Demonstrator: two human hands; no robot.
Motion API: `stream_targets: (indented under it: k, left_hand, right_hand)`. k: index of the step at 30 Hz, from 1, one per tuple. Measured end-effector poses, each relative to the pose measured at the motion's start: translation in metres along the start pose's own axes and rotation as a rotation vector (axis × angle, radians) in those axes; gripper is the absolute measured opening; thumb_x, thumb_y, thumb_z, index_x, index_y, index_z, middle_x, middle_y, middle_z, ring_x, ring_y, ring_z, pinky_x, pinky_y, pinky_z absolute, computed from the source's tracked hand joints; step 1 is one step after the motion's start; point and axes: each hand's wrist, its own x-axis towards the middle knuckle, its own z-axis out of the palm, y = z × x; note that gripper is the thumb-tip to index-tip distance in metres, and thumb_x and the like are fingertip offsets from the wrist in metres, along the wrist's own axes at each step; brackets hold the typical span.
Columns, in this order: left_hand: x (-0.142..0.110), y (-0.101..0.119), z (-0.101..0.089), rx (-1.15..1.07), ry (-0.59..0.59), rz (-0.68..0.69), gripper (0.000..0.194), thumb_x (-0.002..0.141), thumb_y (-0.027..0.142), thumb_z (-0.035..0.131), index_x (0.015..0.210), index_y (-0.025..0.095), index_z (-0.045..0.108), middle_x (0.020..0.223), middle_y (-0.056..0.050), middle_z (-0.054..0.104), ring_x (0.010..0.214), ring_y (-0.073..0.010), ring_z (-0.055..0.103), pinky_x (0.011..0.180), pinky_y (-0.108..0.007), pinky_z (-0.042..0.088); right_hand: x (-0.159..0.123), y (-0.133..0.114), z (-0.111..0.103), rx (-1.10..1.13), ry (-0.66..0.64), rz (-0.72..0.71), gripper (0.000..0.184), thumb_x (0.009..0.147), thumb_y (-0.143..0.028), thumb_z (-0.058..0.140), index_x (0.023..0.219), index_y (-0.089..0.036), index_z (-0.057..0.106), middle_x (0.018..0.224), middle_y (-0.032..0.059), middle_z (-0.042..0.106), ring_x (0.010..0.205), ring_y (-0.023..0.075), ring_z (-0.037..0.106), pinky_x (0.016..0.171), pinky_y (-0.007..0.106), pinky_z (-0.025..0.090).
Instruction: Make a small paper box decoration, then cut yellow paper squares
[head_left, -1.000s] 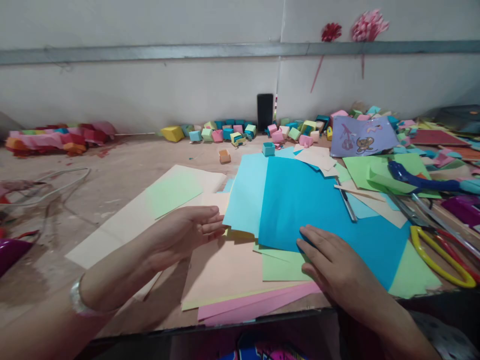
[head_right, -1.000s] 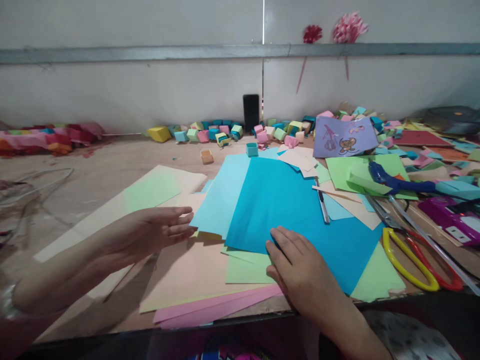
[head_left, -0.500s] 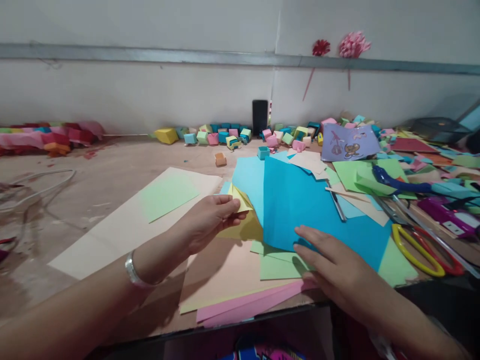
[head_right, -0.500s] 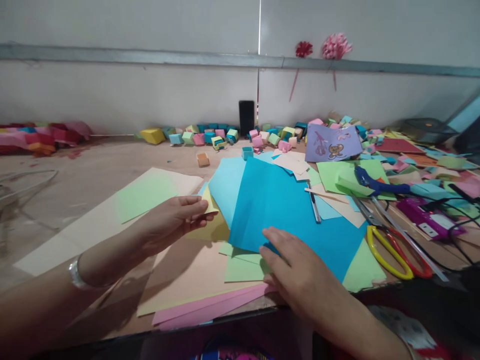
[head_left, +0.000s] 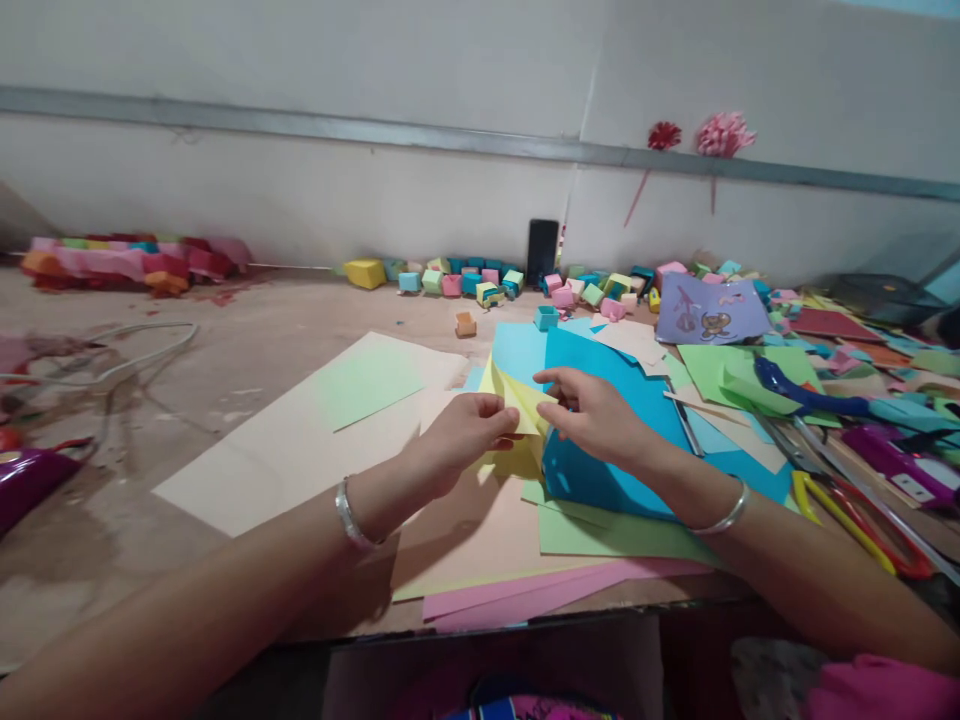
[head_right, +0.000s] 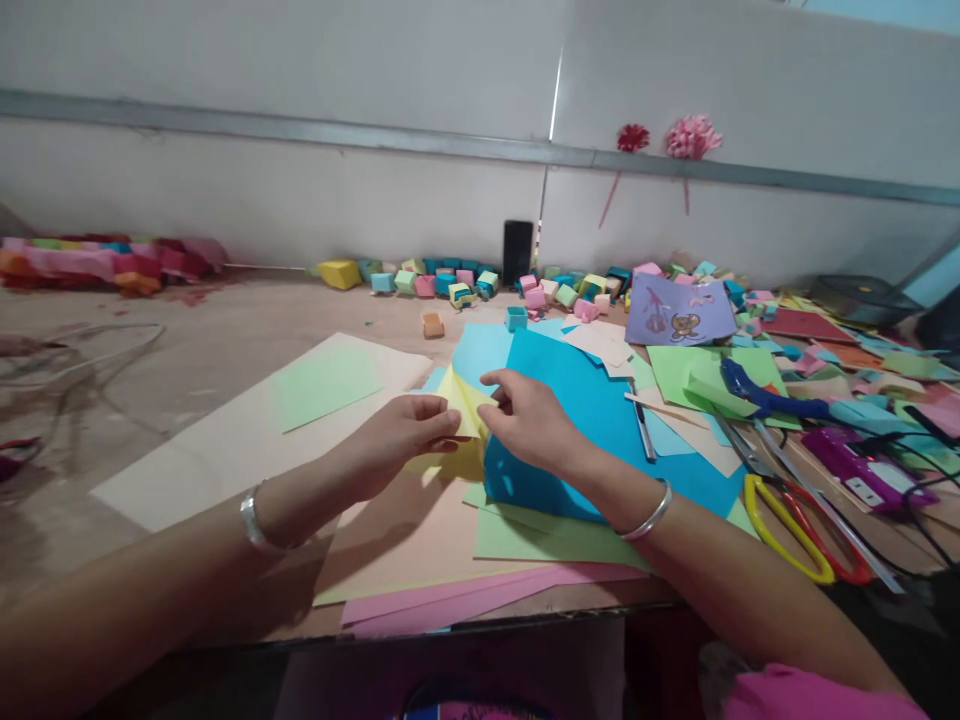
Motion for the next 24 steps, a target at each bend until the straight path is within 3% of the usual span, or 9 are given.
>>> stream_targets:
  k: [4, 7, 10, 12, 18, 24]
  left_hand:
    - [-0.003, -0.002, -0.003, -0.015, -0.014, -0.026, 0.021, 0.080, 0.028, 0.064, 0.065, 0.015, 0.057, 0.073, -0.002, 0.061, 0.079, -0.0164, 0.067, 0.079, -0.031, 0.050]
    - [-0.004, -0.002, -0.005, -0.012, 0.020, -0.019, 0.016, 0.080, 0.028, 0.065, 0.084, 0.014, 0.058, 0.083, -0.004, 0.062, 0.082, -0.0191, 0.070, 0.074, -0.031, 0.052]
    - [-0.004, -0.002, -0.007, 0.032, 0.174, 0.045, 0.048, 0.074, 0.021, 0.069, 0.118, 0.018, 0.050, 0.081, 0.002, 0.057, 0.065, -0.0141, 0.065, 0.064, -0.029, 0.053]
    - [-0.001, -0.002, -0.008, 0.149, 0.196, 0.127, 0.061, 0.072, 0.017, 0.067, 0.129, 0.023, 0.047, 0.077, 0.005, 0.053, 0.057, -0.0107, 0.058, 0.057, -0.027, 0.050]
    - [0.018, 0.002, -0.015, 0.553, 0.138, 0.306, 0.032, 0.074, 0.024, 0.066, 0.106, 0.022, 0.069, 0.077, 0.002, 0.058, 0.063, -0.0113, 0.056, 0.057, -0.024, 0.044]
    - [0.028, 0.003, -0.015, 0.589, 0.189, 0.336, 0.033, 0.068, 0.027, 0.075, 0.099, 0.020, 0.071, 0.082, 0.000, 0.065, 0.067, -0.0130, 0.060, 0.061, -0.025, 0.046]
  right_hand:
    - [0.003, 0.011, 0.002, 0.265, -0.008, 0.140, 0.037, 0.075, -0.019, 0.059, 0.112, -0.015, 0.058, 0.068, -0.0033, 0.057, 0.058, 0.0120, 0.057, 0.053, 0.025, 0.050]
    - [0.002, 0.014, 0.003, 0.336, 0.000, 0.160, 0.035, 0.072, -0.019, 0.064, 0.107, -0.016, 0.060, 0.065, -0.0043, 0.057, 0.056, 0.0112, 0.057, 0.051, 0.024, 0.048]
    - [0.002, 0.014, 0.005, 0.384, 0.003, 0.133, 0.035, 0.072, -0.022, 0.067, 0.106, -0.016, 0.060, 0.064, -0.0054, 0.057, 0.054, 0.0105, 0.056, 0.051, 0.024, 0.048]
    - [0.002, 0.014, 0.006, 0.417, 0.001, 0.104, 0.034, 0.074, -0.025, 0.068, 0.106, -0.016, 0.061, 0.064, -0.0055, 0.058, 0.054, 0.0099, 0.055, 0.051, 0.024, 0.048]
    - [0.003, 0.019, 0.010, 0.532, -0.042, 0.075, 0.029, 0.075, -0.031, 0.071, 0.100, -0.017, 0.068, 0.066, -0.0035, 0.062, 0.051, 0.0087, 0.055, 0.050, 0.024, 0.047]
    - [0.007, 0.029, 0.012, 0.699, -0.024, 0.158, 0.027, 0.073, -0.037, 0.076, 0.093, -0.019, 0.072, 0.066, -0.0021, 0.065, 0.048, 0.0075, 0.054, 0.050, 0.024, 0.047]
